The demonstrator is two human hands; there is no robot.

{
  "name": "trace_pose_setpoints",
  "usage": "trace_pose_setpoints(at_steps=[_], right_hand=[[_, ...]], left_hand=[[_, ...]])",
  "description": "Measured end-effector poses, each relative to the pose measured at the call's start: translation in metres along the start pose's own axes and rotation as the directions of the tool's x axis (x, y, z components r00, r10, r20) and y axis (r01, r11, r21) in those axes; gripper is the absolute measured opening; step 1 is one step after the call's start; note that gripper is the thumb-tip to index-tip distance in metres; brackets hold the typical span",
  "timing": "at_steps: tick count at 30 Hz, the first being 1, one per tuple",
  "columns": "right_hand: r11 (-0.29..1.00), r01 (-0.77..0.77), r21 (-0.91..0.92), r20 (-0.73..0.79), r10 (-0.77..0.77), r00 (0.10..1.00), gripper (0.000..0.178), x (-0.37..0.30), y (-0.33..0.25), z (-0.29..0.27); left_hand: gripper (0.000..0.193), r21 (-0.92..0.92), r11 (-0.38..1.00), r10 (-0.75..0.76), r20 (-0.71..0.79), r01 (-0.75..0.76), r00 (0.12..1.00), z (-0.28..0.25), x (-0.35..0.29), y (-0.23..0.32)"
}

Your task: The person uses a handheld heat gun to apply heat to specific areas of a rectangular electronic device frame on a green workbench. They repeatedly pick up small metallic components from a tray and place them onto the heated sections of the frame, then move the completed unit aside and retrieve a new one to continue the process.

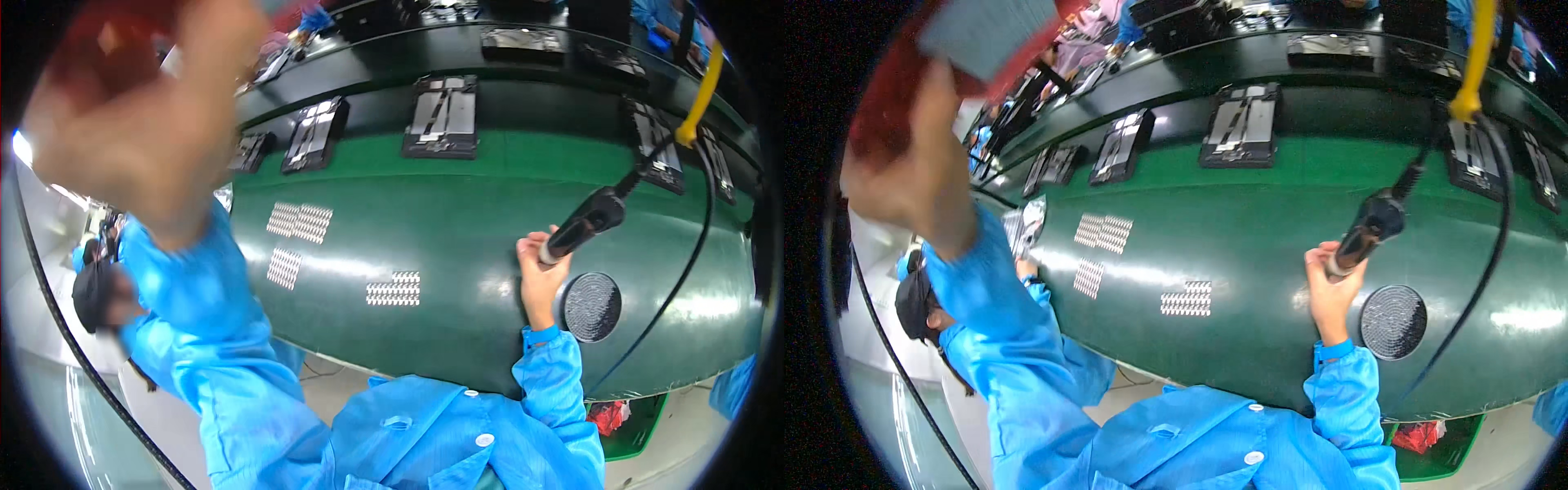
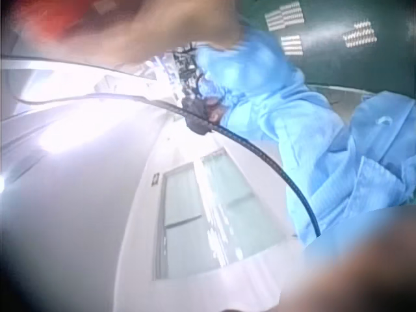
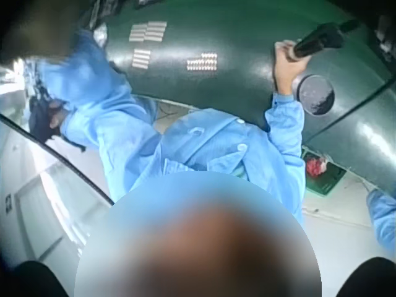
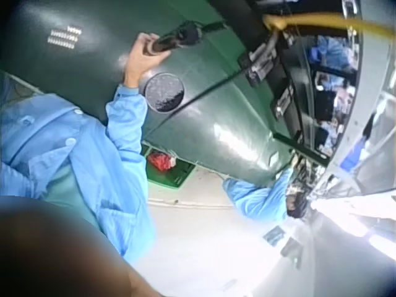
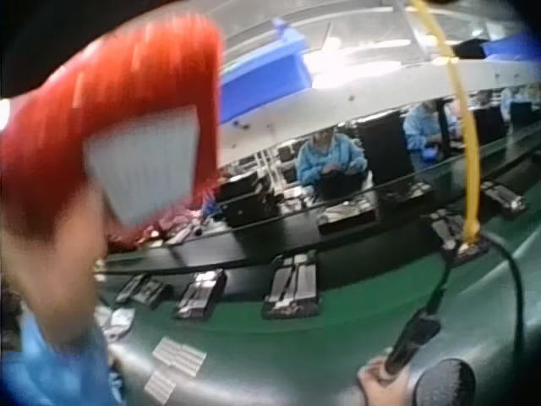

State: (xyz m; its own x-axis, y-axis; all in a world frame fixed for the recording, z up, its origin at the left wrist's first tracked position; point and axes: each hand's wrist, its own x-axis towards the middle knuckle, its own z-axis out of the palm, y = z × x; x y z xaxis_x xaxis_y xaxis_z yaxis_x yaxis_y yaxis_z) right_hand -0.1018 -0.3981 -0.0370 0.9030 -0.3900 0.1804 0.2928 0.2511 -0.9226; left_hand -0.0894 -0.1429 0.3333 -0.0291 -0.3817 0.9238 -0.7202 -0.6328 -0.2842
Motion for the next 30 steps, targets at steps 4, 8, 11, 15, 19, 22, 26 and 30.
trace_pose_setpoints(at_steps=[4,8,11,15,19,22,26,30], right_hand=[[0.99,0.016,-0.143,-0.004,-0.017,1.0,0.052,-0.027,0.009,0.032],[0.911,0.112,-0.396,-0.013,-0.127,0.992,0.069,-0.043,0.007,0.048],[0.788,0.181,-0.589,0.033,-0.2,0.979,0.086,-0.074,-0.006,0.064],[0.61,0.528,-0.591,0.164,-0.551,0.818,0.081,-0.098,-0.048,0.079],[0.712,0.602,-0.361,0.47,-0.419,0.777,0.064,-0.09,-0.086,0.119],[0.784,0.512,-0.35,0.539,-0.279,0.795,0.067,-0.075,-0.085,0.16],[0.935,0.195,-0.296,0.539,-0.005,0.843,0.063,-0.063,-0.067,0.183],[0.912,0.231,-0.339,0.543,-0.011,0.84,0.055,-0.063,-0.053,0.196]], left_hand=[[0.05,-0.288,0.888,-0.333,0.135,0.359,0.933,-0.03,-0.121,0.052],[0.042,-0.262,0.862,-0.346,0.323,0.434,0.881,-0.038,-0.179,0.054],[0.04,-0.111,0.927,-0.291,0.392,0.359,0.873,-0.071,-0.231,0.05],[0.033,-0.066,0.935,-0.292,0.415,0.348,0.862,-0.077,-0.253,0.051],[0.028,-0.098,0.946,-0.231,0.468,0.31,0.853,-0.066,-0.256,0.058],[0.025,-0.136,0.952,-0.175,0.492,0.274,0.853,-0.064,-0.255,0.064],[0.02,-0.176,0.959,-0.108,0.503,0.224,0.858,-0.06,-0.258,0.066],[0.016,-0.17,0.96,-0.113,0.491,0.222,0.864,-0.056,-0.267,0.067]])
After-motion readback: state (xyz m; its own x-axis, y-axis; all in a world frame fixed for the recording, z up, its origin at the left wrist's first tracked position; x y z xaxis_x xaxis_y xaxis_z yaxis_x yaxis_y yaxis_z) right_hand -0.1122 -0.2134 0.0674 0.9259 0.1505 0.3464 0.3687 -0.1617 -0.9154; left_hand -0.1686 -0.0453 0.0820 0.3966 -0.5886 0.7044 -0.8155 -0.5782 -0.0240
